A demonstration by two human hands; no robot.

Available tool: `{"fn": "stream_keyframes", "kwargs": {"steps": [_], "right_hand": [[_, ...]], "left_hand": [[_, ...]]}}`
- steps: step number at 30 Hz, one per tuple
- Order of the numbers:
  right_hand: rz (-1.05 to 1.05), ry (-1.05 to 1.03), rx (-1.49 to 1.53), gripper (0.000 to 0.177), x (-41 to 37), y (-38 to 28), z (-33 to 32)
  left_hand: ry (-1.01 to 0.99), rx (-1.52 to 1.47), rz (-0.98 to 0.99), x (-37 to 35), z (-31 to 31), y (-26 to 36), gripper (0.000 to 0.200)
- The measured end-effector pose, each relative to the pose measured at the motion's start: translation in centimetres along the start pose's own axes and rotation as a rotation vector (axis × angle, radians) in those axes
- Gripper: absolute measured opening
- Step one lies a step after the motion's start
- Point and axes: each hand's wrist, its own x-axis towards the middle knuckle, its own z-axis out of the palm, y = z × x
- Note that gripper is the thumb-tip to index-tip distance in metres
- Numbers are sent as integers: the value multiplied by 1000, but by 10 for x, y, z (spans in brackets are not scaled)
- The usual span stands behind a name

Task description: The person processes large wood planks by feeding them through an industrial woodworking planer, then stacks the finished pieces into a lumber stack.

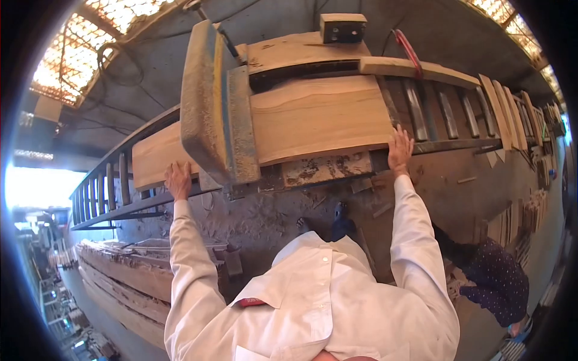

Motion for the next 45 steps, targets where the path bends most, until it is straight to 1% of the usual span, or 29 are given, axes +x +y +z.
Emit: {"fn": "stream_keyframes", "kwargs": {"steps": [3,5,6,7,8,11,14,15,18,19,21,22,24,27,31,32,33,34,35,36,37,38,39,40,42,45], "right_hand": [[5,-8,-17,52,1,-6,-4],[-42,10,-64,53,1,3,4],[-59,19,-97,53,1,8,5],[-63,13,-83,54,-1,9,3],[-68,7,-64,55,-1,5,0],[-41,-29,-12,56,1,-4,-14],[-19,-46,2,59,0,-10,-18],[-17,-44,27,61,0,-12,-20],[-3,-47,33,62,0,-12,-20],[-3,-45,27,61,0,-12,-20],[-5,-42,19,59,0,-12,-19],[9,-37,15,58,2,-13,-19],[36,-33,13,56,1,-16,-16],[47,-42,14,54,0,-17,-17],[42,-29,18,53,0,-14,-14],[14,3,-33,53,1,-11,-13],[-17,27,-78,52,1,-6,-11],[-55,45,-113,52,0,-3,-4],[-39,34,-53,51,1,0,-3],[-27,15,16,51,3,2,-6],[-44,13,50,51,3,6,-5],[-58,10,86,51,4,6,-3],[-47,2,72,51,3,0,-6],[-33,2,52,52,4,-6,-8],[-15,-27,50,53,8,-6,-5],[2,-53,22,54,2,-7,-1]], "left_hand": [[-110,129,-148,25,3,-17,70],[-104,30,-189,43,34,-60,74],[-175,90,-117,54,49,-85,78],[-212,75,-185,54,43,-86,86],[-206,242,-193,58,67,-104,92],[-185,177,-232,52,73,-103,96],[-199,178,-219,53,76,-106,96],[-241,77,-321,46,55,-87,96],[-237,62,-375,46,54,-85,96],[-231,86,-328,49,54,-88,96],[-220,136,-240,55,80,-111,96],[-227,144,-229,55,86,-112,96],[-242,166,-214,55,83,-114,97],[-242,57,-265,51,75,-105,97],[-232,77,-242,53,74,-102,97],[-242,99,-242,56,77,-102,96],[-256,128,-249,55,80,-107,95],[-346,227,-151,55,81,-110,92],[-445,333,-64,57,84,-117,89],[-324,213,-139,63,112,-139,80],[-166,264,0,54,118,-144,75],[-139,331,13,57,129,-155,73],[-235,294,-8,54,103,-138,73],[-271,371,-141,50,75,-105,74],[-257,243,-81,51,98,-125,82],[-153,-82,-357,49,90,-114,93]]}}
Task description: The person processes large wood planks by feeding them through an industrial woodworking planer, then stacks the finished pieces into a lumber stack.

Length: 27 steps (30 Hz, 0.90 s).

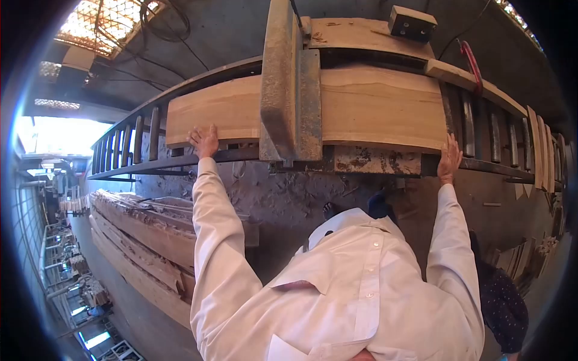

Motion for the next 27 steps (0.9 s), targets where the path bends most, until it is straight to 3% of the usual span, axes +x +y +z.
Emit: {"fn": "stream_keyframes", "kwargs": {"steps": [3,27], "right_hand": [[-11,13,4,55,3,8,1],[4,28,-2,56,1,0,-2]], "left_hand": [[-79,-46,-61,-19,-22,19,100],[-103,-32,-96,-24,-33,29,99]]}}
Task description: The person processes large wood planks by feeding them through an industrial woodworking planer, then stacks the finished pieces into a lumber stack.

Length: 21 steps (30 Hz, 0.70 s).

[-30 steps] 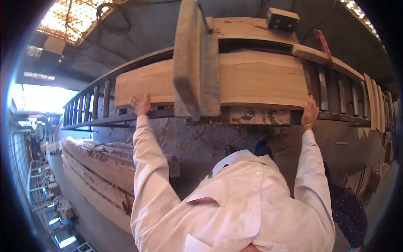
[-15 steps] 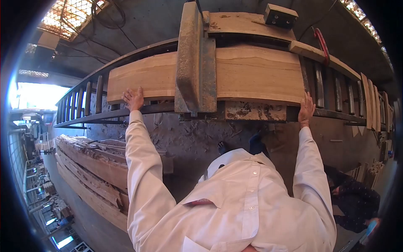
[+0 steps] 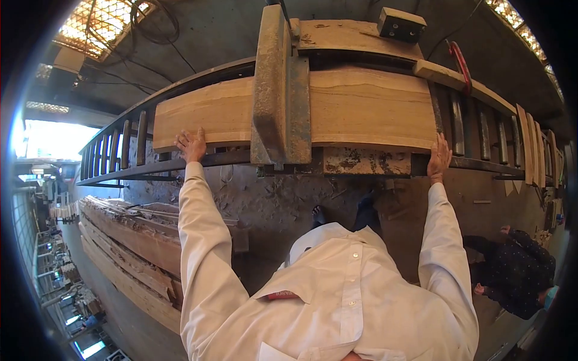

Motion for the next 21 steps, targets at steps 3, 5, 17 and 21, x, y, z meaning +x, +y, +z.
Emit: {"fn": "stream_keyframes", "kwargs": {"steps": [3,5,17,21], "right_hand": [[0,2,-10,57,1,-3,0],[6,3,-6,58,-1,-2,-2],[-5,14,25,57,1,3,1],[-1,-1,23,59,2,3,0]], "left_hand": [[-9,-5,6,0,0,-1,99],[-6,-2,13,-1,-1,0,99],[44,5,85,-14,12,-3,104],[1,-22,133,-52,-1,9,112]]}}
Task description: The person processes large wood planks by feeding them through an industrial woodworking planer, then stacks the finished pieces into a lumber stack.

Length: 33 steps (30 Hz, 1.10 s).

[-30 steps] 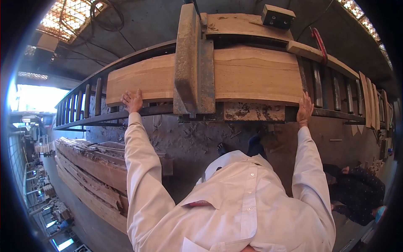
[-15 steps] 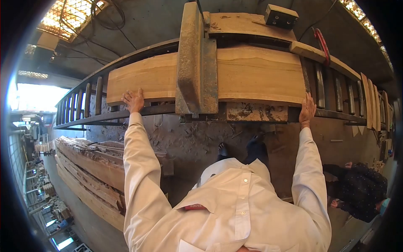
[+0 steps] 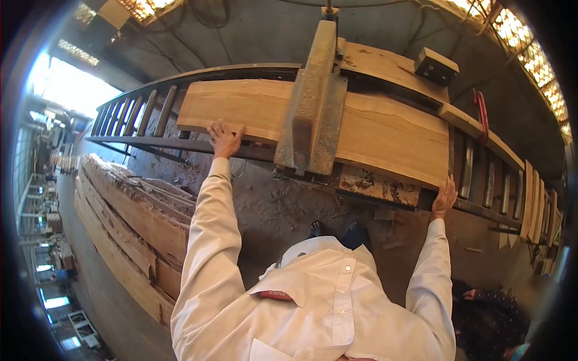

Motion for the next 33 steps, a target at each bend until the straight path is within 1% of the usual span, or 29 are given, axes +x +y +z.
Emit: {"fn": "stream_keyframes", "kwargs": {"steps": [3,4,7,10,14,16,19,21,23,24,25,26,27,29,31,32,33], "right_hand": [[-1,-8,-50,60,3,5,4],[3,-23,-52,63,3,6,3],[80,-67,-88,70,2,-8,-4],[141,-71,0,74,2,0,3],[127,-82,80,73,-14,-3,-9],[136,-55,117,72,-36,-7,-13],[155,-1,250,68,-91,-17,-33],[164,78,211,66,-134,-21,-41],[384,164,479,60,-171,-42,-52],[608,140,693,57,-190,-34,-45],[824,111,912,53,-199,-27,-34],[997,-72,1285,51,-195,-41,-45],[1155,-278,1657,49,-191,-71,-58],[1144,-386,1942,51,-175,-100,-41],[1165,-235,2041,51,-162,-116,-11],[1173,-157,2093,51,-156,-123,-5],[1210,-109,2080,49,-154,-122,-7]], "left_hand": [[-39,-25,32,-22,-3,8,118],[-42,12,51,-25,-6,10,120],[-47,9,44,-29,-12,14,122],[-18,30,46,-27,-8,14,122],[-21,85,51,-30,-16,21,121],[-8,106,53,-31,-17,22,121],[-4,101,45,-31,-16,22,122],[-5,105,48,-32,-17,21,121],[0,96,56,-32,-16,21,121],[24,88,60,-30,-10,17,116],[17,74,54,-30,-10,18,116],[12,61,46,-31,-11,18,116],[5,51,40,-32,-13,18,115],[-23,54,35,-31,-15,20,117],[-44,50,33,-34,-19,22,121],[-41,61,34,-35,-20,23,120],[-48,74,39,-35,-21,23,120]]}}
